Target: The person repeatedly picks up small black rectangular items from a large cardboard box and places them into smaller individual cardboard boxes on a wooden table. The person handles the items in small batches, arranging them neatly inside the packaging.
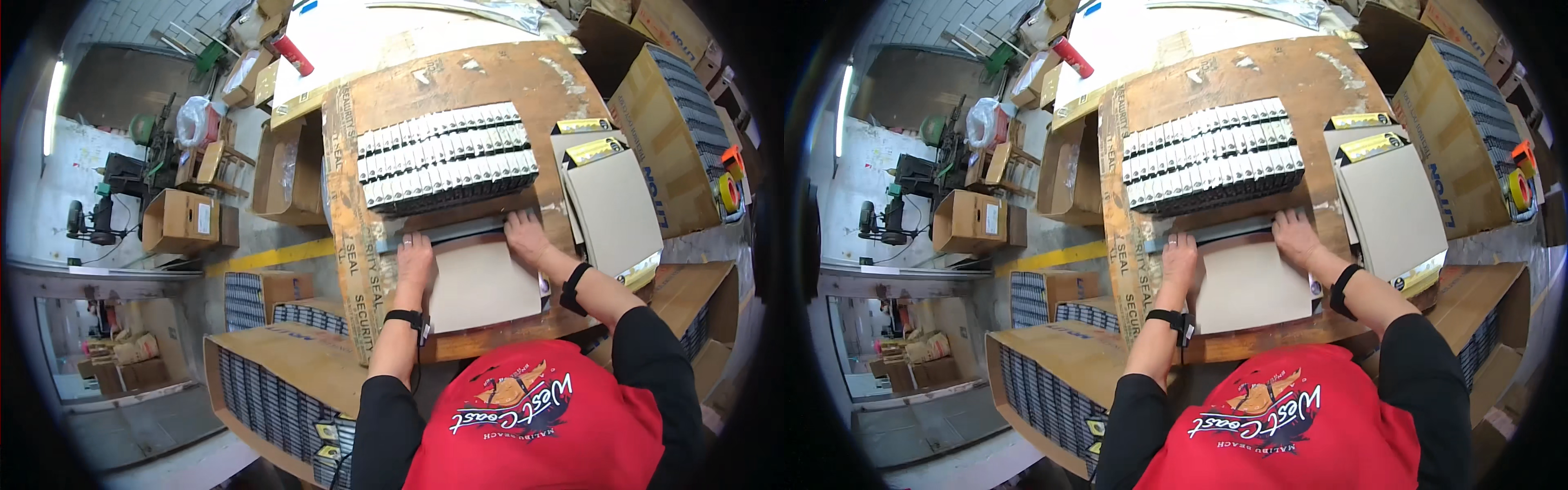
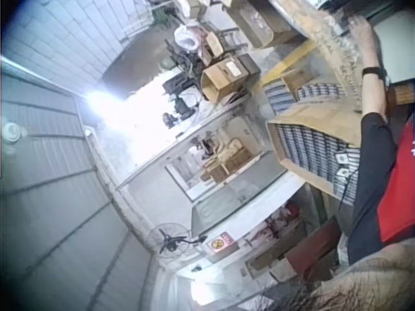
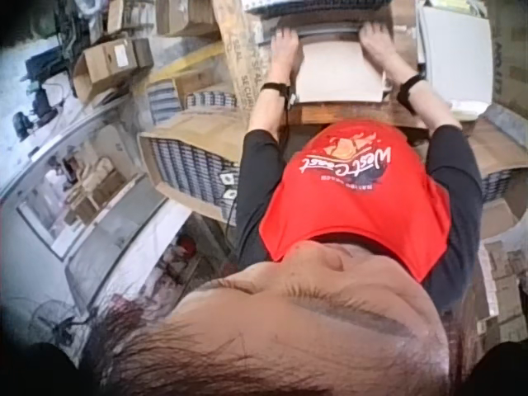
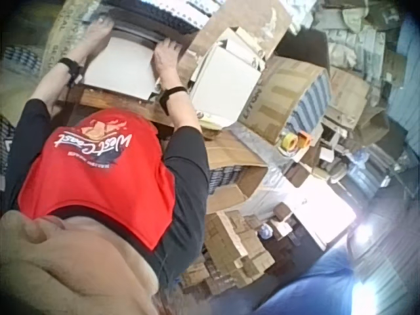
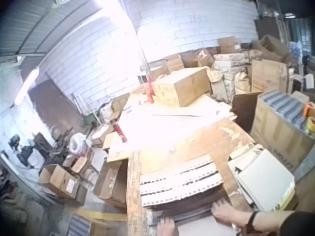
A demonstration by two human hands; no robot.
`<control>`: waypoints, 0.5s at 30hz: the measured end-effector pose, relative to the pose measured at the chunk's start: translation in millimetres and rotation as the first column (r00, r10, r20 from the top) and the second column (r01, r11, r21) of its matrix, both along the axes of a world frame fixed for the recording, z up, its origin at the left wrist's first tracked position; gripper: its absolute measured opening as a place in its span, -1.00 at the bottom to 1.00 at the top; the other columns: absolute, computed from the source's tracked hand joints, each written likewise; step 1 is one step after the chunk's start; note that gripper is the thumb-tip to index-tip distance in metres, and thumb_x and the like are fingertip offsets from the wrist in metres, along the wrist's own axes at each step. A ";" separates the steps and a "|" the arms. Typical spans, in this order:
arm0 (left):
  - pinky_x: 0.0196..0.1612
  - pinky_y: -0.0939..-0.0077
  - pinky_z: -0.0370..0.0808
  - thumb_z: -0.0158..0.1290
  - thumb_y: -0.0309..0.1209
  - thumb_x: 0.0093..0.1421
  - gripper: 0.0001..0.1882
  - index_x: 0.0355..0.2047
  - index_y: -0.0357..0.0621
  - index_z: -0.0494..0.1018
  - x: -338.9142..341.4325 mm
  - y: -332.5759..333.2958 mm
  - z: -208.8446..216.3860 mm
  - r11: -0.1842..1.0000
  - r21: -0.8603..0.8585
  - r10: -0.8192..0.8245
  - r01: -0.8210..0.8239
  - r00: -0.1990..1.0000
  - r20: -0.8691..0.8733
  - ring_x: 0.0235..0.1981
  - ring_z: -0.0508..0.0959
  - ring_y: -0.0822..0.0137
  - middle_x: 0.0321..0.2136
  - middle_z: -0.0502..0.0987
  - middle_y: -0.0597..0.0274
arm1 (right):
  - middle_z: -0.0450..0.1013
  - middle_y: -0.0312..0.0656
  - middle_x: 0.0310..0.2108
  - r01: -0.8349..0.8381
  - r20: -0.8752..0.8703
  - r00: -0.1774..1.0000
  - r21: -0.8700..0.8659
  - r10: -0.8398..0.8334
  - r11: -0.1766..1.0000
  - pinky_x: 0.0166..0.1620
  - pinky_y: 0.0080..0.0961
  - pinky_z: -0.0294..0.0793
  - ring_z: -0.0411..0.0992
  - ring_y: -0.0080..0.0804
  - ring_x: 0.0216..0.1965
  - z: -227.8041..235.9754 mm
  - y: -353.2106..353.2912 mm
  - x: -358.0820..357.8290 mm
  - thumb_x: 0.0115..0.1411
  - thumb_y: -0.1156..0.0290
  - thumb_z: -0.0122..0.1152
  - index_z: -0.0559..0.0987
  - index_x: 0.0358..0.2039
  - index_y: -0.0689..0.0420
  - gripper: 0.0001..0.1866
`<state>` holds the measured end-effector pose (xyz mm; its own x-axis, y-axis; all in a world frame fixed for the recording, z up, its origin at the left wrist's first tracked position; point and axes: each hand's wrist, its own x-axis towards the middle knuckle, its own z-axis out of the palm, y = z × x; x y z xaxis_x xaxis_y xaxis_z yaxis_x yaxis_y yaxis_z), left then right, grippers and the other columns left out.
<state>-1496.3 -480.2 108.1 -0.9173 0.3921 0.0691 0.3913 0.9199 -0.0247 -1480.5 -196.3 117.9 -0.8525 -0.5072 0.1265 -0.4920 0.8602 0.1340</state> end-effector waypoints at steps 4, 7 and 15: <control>-0.19 0.32 0.42 0.04 -0.53 -0.10 -0.77 -0.36 -0.23 0.36 17.3 -0.3 57.6 0.994 -0.007 -0.112 0.112 0.994 0.000 -0.19 0.41 0.13 -0.31 0.40 0.08 | 0.32 -0.13 -0.36 0.011 -0.031 0.999 -0.028 -0.012 1.000 -0.26 -0.37 0.34 0.31 -0.22 -0.24 -3.7 -3.3 -1.6 -0.05 0.39 -0.01 0.49 -0.48 0.17 -0.84; -0.22 0.31 0.45 0.11 -0.48 -0.12 -0.69 -0.32 -0.25 0.35 61.3 6.6 75.1 0.960 0.113 -0.279 0.257 0.918 0.283 -0.20 0.43 0.13 -0.32 0.37 0.08 | 0.32 -0.13 -0.35 0.032 -0.031 0.999 -0.013 -0.032 0.999 -0.25 -0.39 0.35 0.31 -0.23 -0.24 0.4 -3.1 1.5 -0.06 0.40 0.01 0.50 -0.47 0.19 -0.83; -0.28 0.36 0.52 0.03 -0.54 -0.08 -0.84 -0.43 -0.22 0.36 155.4 -22.9 54.2 0.953 0.057 -0.302 0.298 0.912 0.277 -0.24 0.48 0.18 -0.35 0.40 0.11 | 0.32 -0.10 -0.32 0.068 0.074 0.995 0.018 -0.069 0.998 -0.18 -0.40 0.38 0.32 -0.20 -0.19 5.2 -7.3 -3.3 -0.05 0.39 0.03 0.50 -0.42 0.23 -0.80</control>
